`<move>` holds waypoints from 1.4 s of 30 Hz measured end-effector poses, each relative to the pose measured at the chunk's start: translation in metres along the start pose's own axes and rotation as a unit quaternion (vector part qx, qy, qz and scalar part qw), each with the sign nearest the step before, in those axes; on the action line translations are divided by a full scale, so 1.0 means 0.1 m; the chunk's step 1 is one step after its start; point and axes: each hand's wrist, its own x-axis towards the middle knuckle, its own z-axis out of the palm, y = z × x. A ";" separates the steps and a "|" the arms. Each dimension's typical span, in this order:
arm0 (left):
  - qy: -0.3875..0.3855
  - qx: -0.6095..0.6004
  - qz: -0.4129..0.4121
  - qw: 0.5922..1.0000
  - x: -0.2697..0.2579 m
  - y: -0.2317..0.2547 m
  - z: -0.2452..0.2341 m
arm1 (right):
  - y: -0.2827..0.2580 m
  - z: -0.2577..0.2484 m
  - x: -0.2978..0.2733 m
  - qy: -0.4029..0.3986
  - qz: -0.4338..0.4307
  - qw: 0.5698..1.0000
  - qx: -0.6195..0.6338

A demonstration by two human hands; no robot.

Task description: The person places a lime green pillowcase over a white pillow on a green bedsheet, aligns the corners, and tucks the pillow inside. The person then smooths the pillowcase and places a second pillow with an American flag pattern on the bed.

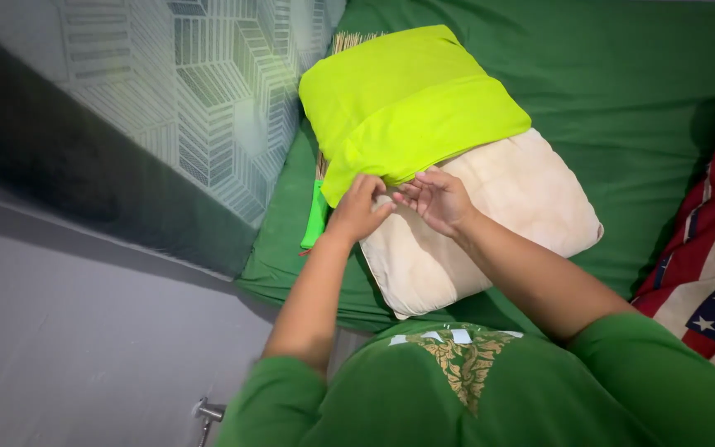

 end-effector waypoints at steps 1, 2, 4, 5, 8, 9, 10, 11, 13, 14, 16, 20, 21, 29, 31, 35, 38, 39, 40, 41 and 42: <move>0.033 -0.016 -0.005 0.999 0.05 -0.06 0.09 | -0.04 0.00 -0.08 -0.022 0.001 1.000 -0.015; 0.066 -0.031 -0.011 0.997 0.10 -0.11 0.17 | -0.08 0.01 -0.17 -0.043 0.002 0.999 -0.030; 0.057 -0.030 -0.008 0.998 0.24 -0.15 0.22 | -0.12 -0.01 -0.29 -0.053 0.000 0.997 -0.053; 0.049 -0.030 -0.011 0.998 0.29 -0.17 0.27 | -0.13 -0.04 -0.37 -0.062 0.004 0.995 -0.076; -0.020 0.005 -0.041 0.999 0.41 -0.13 0.30 | -0.26 0.10 -0.61 -0.052 0.005 0.976 -0.211; -0.021 0.005 -0.041 0.999 0.43 -0.17 0.26 | -0.22 -0.03 -0.65 -0.051 0.005 0.976 -0.211; -0.017 0.011 -0.086 0.996 0.45 -0.22 0.23 | -0.18 -0.15 -0.68 -0.060 -0.025 0.877 -0.476; -0.013 0.018 -0.133 0.991 0.45 -0.28 0.18 | -0.12 -0.27 -0.71 -0.066 -0.053 0.708 -0.701; -0.018 0.021 -0.142 0.989 0.43 -0.19 0.05 | -0.10 -0.11 -1.07 -0.143 0.050 0.585 -0.797; -0.022 0.023 -0.150 0.988 0.42 -0.14 -0.02 | -0.09 -0.02 -1.24 -0.214 0.149 0.435 -0.862; -0.025 0.029 -0.150 0.988 0.42 -0.07 -0.06 | 0.08 0.00 -1.41 -0.208 0.141 0.361 -0.898; -0.061 0.027 -0.122 0.990 0.39 0.03 -0.03 | 0.56 -0.66 -1.28 -0.151 0.034 0.298 -0.942; -0.060 0.027 -0.122 0.990 0.37 0.17 -0.05 | 0.58 -0.83 -1.17 -0.151 0.034 0.297 -0.942; -0.124 0.092 -0.041 0.987 0.04 1.25 -0.34 | 0.12 -0.72 -0.48 0.088 -0.500 0.237 -0.828; -0.134 0.102 -0.028 0.985 -0.01 1.31 -0.35 | 0.12 -0.68 -0.39 0.086 -0.390 0.291 -0.870; -0.150 0.129 0.039 0.979 -0.14 1.13 -0.17 | 0.07 -0.44 -0.35 0.123 -0.199 0.376 -0.897; -0.132 0.206 0.121 0.962 -0.19 0.56 0.08 | 0.03 -0.43 -0.31 0.129 -0.280 0.354 -0.883; -0.132 0.206 0.119 0.962 -0.18 0.42 0.10 | 0.06 -0.42 -0.30 0.127 -0.280 0.354 -0.883; -0.121 0.213 0.114 0.963 -0.18 0.28 0.13 | 0.09 -0.41 -0.29 0.128 -0.303 0.340 -0.881; -0.110 0.221 0.109 0.963 -0.18 0.13 0.15 | 0.12 -0.39 -0.28 0.127 -0.326 0.326 -0.878; -0.110 0.221 0.108 0.963 -0.18 0.06 0.15 | 0.17 -0.44 -0.27 0.126 -0.326 0.326 -0.879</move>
